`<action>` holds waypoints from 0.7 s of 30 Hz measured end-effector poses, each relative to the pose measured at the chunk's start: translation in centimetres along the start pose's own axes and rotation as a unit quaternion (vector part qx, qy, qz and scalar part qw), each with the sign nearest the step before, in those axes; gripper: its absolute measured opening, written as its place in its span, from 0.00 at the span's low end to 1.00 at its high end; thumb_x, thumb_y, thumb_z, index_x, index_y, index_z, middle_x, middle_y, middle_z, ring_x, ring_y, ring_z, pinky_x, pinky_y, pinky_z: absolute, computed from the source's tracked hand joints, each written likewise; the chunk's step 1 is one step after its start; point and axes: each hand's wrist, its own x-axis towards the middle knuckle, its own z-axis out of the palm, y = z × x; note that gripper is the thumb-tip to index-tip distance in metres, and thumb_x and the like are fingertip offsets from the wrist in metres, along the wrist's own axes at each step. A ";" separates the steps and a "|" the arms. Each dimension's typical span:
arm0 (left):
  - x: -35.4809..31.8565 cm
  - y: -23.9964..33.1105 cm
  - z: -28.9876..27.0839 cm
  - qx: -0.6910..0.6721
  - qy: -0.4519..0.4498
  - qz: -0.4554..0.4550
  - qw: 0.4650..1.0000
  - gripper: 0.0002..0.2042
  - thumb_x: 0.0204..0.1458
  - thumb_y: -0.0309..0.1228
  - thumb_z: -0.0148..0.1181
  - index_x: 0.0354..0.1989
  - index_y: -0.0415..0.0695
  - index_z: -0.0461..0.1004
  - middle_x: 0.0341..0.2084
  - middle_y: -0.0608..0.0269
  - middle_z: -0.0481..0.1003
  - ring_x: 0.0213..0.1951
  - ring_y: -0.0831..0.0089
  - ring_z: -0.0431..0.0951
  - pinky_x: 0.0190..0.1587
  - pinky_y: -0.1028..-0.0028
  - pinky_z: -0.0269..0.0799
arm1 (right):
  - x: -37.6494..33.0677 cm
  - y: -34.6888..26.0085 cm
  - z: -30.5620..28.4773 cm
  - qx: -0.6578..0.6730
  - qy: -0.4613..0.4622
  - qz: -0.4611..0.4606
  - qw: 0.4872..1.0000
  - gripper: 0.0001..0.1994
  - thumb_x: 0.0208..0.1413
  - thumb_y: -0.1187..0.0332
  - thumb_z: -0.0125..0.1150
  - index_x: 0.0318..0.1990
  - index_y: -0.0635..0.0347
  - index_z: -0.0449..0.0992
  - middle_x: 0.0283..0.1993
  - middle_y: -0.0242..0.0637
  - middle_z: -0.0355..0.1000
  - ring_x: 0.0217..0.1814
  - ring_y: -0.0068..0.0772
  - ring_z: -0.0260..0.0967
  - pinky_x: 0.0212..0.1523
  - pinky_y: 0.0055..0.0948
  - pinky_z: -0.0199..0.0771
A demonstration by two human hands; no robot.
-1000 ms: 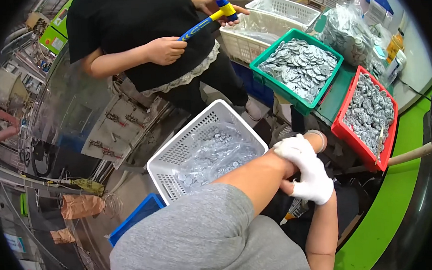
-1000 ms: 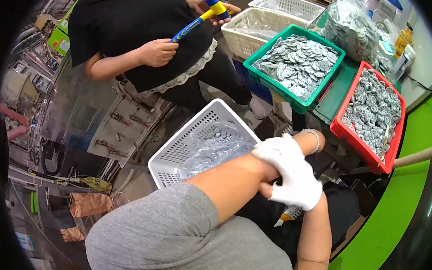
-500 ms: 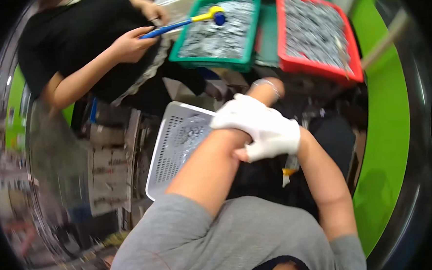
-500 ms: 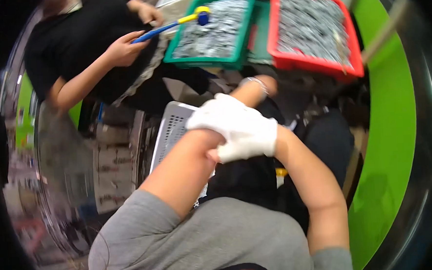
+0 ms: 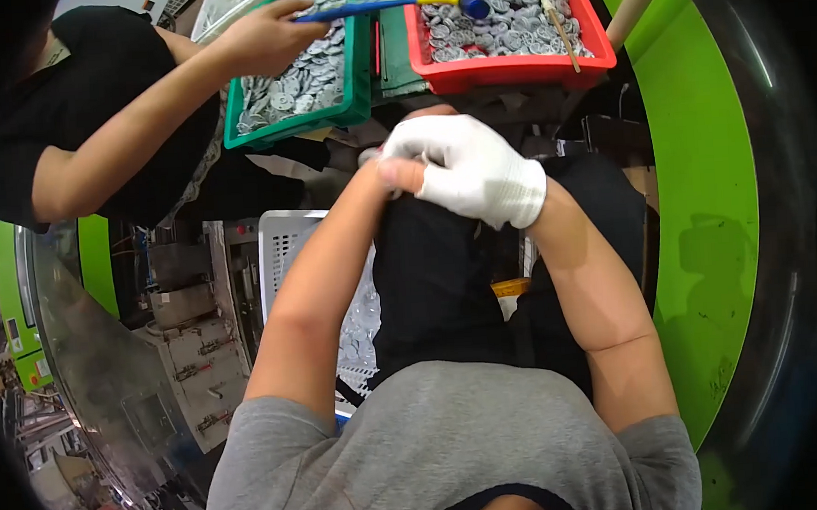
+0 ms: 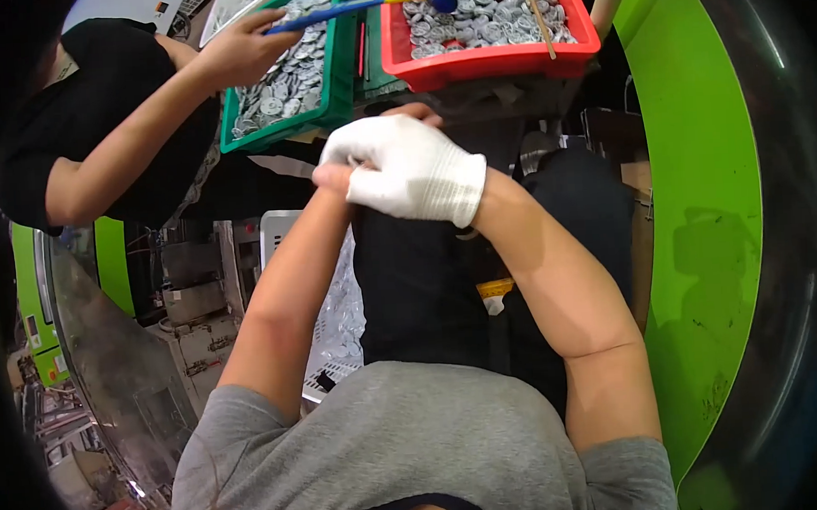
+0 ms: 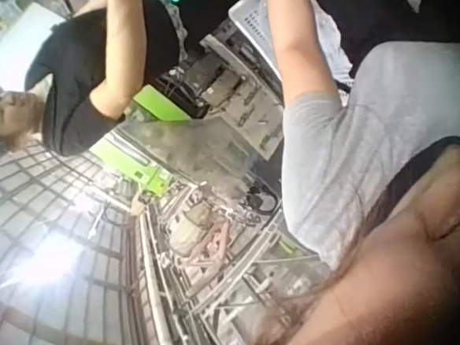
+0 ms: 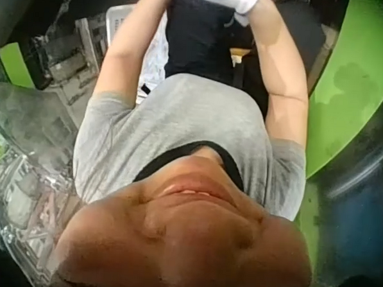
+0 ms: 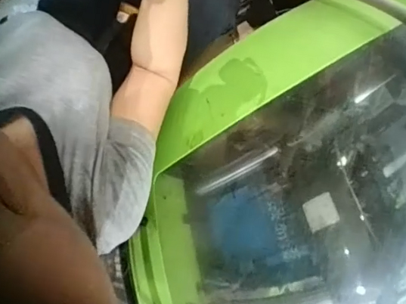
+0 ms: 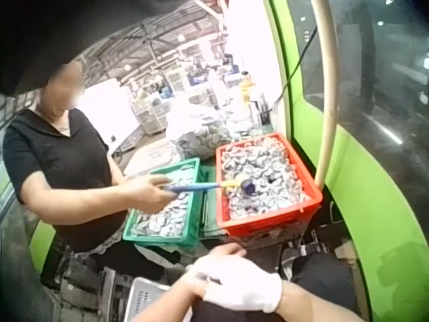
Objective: The person operates an injection molding machine, removing molded plastic parts from the mold by hand and tapping the mold with a hammer. They handle circular plastic parts, wiping them with a stick applicator and placing parts into the mold.
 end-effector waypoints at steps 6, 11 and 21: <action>-0.7 -9.6 -5.7 0.081 0.216 0.133 0.964 0.10 0.54 0.31 0.49 0.36 0.39 0.75 0.32 0.59 0.77 0.37 0.73 0.76 0.41 0.75 0.69 | -0.3 5.3 0.4 -0.452 0.008 0.019 0.892 0.05 0.43 0.72 0.53 0.31 0.57 0.69 0.30 0.39 0.68 0.35 0.42 0.68 0.40 0.36 0.66; -1.7 -20.9 -4.4 0.181 0.225 -0.018 0.957 0.10 0.54 0.33 0.51 0.36 0.40 0.76 0.31 0.60 0.78 0.34 0.72 0.77 0.40 0.75 0.70 | -1.7 3.8 2.4 -0.400 -0.099 0.066 0.909 0.04 0.45 0.71 0.55 0.29 0.57 0.68 0.28 0.38 0.68 0.34 0.42 0.68 0.39 0.36 0.66; -1.9 -25.3 -3.2 0.115 0.243 0.016 0.963 0.10 0.53 0.33 0.51 0.39 0.41 0.74 0.30 0.61 0.77 0.35 0.72 0.76 0.40 0.74 0.70 | -0.1 4.2 3.1 -0.332 -0.159 0.145 0.918 0.08 0.50 0.68 0.58 0.27 0.61 0.69 0.21 0.42 0.64 0.26 0.46 0.65 0.28 0.35 0.64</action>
